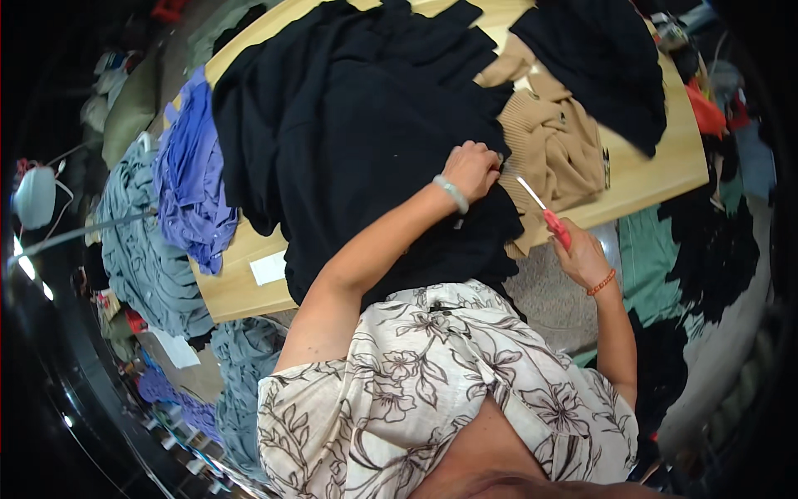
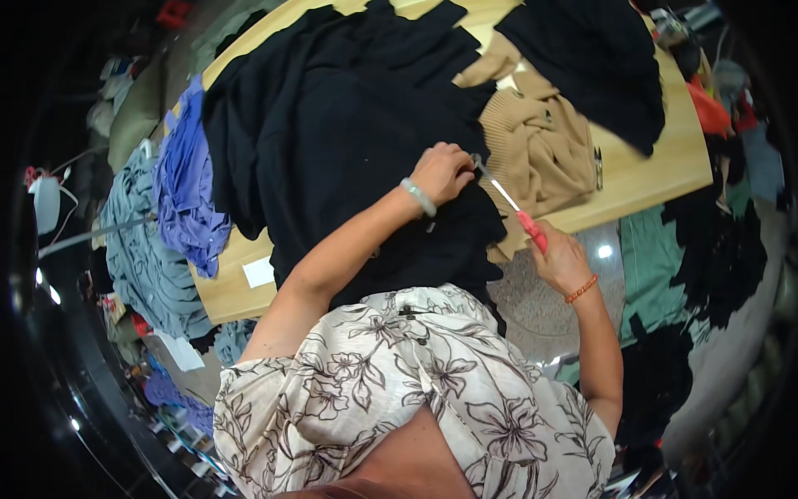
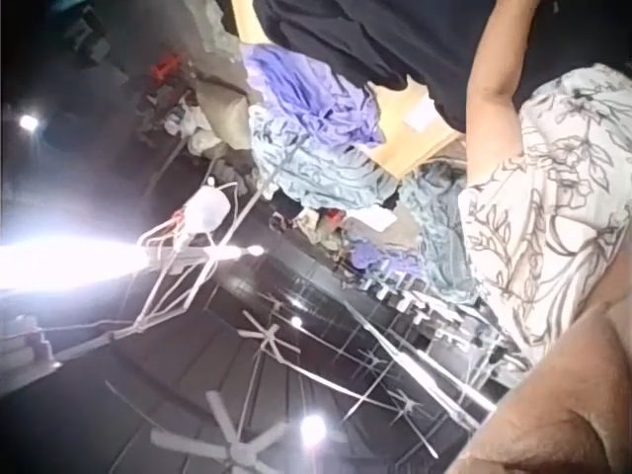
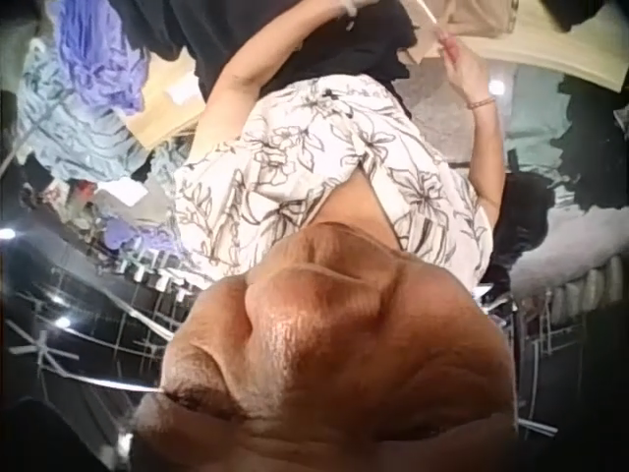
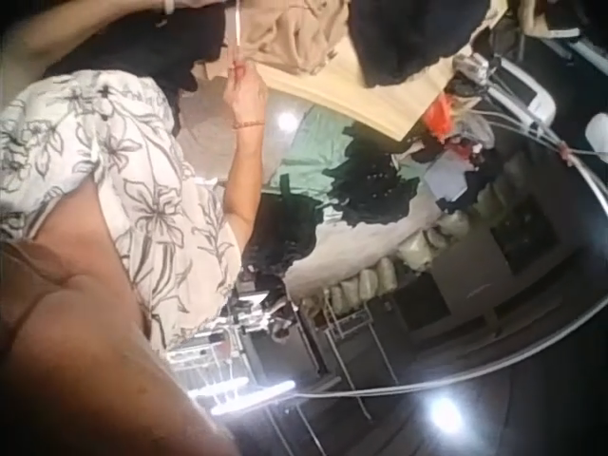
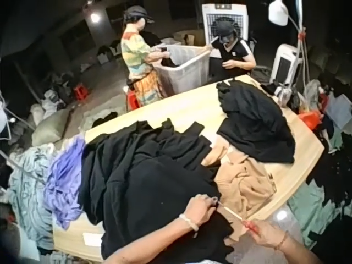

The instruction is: Trimming loose threads from garments using scissors.

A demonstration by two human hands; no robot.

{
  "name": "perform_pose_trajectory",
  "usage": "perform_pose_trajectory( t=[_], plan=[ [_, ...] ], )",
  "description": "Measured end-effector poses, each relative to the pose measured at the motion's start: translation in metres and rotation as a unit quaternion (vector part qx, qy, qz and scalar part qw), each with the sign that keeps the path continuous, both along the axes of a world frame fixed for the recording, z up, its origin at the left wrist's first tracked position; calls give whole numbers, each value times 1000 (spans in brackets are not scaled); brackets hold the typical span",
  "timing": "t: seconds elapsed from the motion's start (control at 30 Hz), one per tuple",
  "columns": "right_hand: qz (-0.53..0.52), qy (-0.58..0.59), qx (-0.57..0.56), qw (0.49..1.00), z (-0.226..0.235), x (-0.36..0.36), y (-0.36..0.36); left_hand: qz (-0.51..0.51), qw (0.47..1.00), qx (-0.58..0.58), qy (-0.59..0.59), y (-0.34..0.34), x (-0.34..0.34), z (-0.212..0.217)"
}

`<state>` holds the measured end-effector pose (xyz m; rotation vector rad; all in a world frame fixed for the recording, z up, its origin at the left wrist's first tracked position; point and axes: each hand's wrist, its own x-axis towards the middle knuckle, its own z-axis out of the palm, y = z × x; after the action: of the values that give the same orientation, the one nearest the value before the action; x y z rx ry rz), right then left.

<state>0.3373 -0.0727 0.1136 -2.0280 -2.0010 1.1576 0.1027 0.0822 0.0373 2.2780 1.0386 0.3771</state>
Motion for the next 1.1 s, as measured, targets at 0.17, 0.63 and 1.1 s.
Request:
perform_pose_trajectory(
  t=[0.17, 0.63, 1.1],
  plan=[
    [-40, -2, 130, 991, 3, -4, 15, 346, 879, 324, 51, 8, -104, 92],
    [155, 69, 279, 945, 99, -116, 131, -118, 991, 57, -35, -130, -90, 56],
    [365, 91, 251, 892, 16, -273, 236, 287, 952, 92, 46, -129, -191, 62]
  ],
)
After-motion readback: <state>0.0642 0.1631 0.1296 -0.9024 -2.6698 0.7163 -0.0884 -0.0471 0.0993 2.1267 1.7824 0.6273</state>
